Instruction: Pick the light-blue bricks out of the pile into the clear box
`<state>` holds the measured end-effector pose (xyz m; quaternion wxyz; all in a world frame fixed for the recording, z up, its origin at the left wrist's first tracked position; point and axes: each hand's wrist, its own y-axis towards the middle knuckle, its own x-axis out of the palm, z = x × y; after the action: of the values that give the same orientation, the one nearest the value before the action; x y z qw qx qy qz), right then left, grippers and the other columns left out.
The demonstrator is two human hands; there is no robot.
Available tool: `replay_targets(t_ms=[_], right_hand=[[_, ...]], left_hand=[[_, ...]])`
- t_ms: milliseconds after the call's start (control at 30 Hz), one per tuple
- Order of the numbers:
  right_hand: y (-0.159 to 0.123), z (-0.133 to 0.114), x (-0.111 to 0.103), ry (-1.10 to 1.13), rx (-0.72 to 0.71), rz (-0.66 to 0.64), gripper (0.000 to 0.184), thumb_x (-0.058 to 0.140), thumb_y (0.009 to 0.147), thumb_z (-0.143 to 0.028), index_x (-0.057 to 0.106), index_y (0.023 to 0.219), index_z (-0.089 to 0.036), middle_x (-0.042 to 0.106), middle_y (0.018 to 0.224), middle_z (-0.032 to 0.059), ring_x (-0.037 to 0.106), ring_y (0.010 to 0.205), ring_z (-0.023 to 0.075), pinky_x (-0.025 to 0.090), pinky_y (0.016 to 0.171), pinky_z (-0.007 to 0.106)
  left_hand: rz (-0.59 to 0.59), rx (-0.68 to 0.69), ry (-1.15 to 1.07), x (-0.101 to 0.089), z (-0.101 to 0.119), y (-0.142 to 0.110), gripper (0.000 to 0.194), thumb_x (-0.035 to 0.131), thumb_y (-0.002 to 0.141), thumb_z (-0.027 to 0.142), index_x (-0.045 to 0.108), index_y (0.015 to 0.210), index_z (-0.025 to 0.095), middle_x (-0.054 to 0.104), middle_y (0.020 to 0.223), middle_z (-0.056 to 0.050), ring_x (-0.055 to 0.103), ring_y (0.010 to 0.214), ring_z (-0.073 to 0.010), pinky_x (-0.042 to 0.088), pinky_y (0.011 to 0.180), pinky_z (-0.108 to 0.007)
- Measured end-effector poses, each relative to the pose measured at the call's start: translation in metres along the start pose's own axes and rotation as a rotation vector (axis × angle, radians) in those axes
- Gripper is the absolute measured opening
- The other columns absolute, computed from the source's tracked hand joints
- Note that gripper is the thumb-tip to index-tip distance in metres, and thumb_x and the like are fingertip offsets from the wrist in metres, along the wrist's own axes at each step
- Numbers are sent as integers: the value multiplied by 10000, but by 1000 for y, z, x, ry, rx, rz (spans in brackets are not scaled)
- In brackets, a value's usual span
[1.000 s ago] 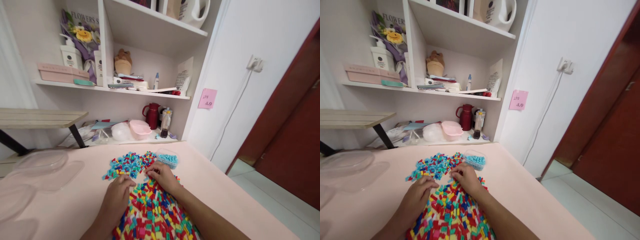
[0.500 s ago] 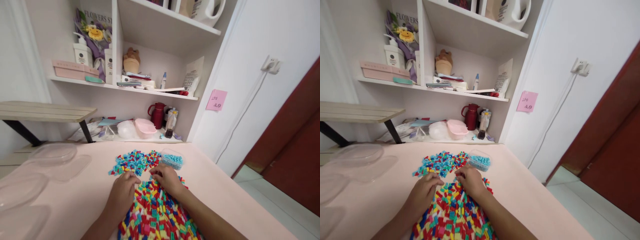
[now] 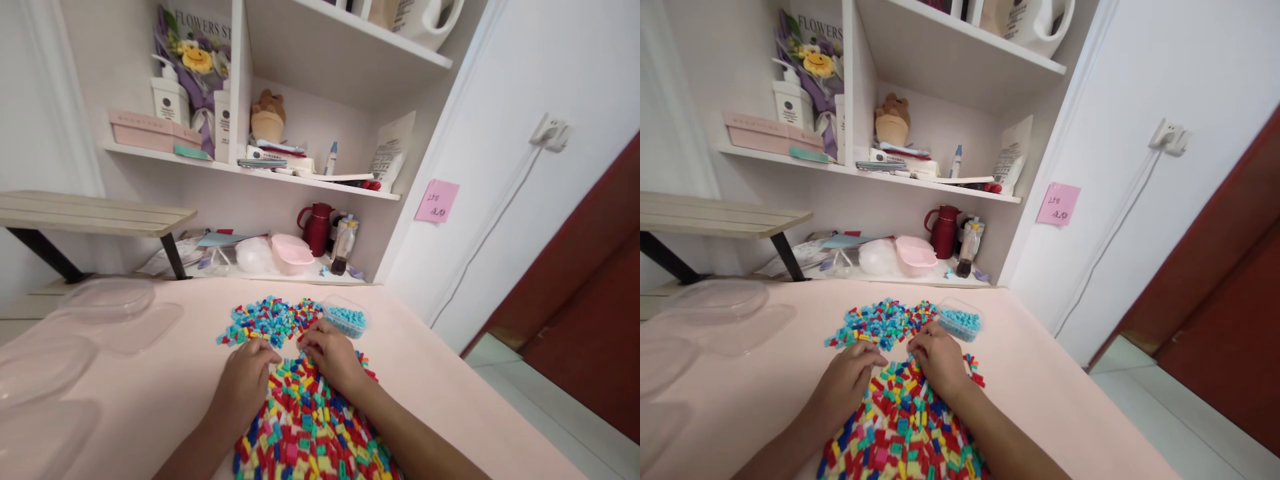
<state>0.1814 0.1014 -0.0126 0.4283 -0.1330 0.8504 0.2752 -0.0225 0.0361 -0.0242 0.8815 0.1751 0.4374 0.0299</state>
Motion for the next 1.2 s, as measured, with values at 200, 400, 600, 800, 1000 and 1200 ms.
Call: replay_targets(t_ms=[200,400,600,800,1000,1200], right_hand=[[3,5,4,86,-4,-3,187,571,865,-164,738,896,-243,702,960,37,628,916,188,468,833,296],[6,17,0,194,-82,-79,190,589,851,-172,752,925,-234,726,982,35,634,941,193,471,870,320],[5,10,-3,140,-95,-87,169,614,841,-197,750,928,-247,728,968,24,645,916,184,475,845,301],[1,-3,0,-31,-48,-19,175,585,869,-206,741,921,-266,719,979,19,637,925,186,463,847,294],[3,2,2,10,-19,-30,208,538,907,-227,743,923,-263,719,944,23,629,923,181,462,846,288],[4,7,4,50,-10,-40,141,651,831,-276,749,931,-258,721,983,27,630,925,196,464,845,301]], left_hand=[[-1,-2,1,0,1,1,405,373,831,74,732,938,227,652,1040,-60,598,1005,-198,444,903,-354],[-4,-8,4,-1,2,1,403,368,845,85,731,937,231,653,1042,-60,599,1010,-198,445,903,-355],[6,3,19,2,0,0,400,371,838,73,731,911,233,657,1043,-58,601,1014,-197,447,908,-354],[19,10,20,2,0,0,403,367,831,63,725,898,235,658,1033,-52,603,1007,-193,449,905,-347],[1,-6,9,1,1,0,411,360,837,66,728,923,230,656,1045,-58,596,1014,-194,444,915,-355],[14,-6,-6,1,1,-1,397,372,834,66,725,908,233,653,1034,-54,594,1008,-191,443,908,-351]])
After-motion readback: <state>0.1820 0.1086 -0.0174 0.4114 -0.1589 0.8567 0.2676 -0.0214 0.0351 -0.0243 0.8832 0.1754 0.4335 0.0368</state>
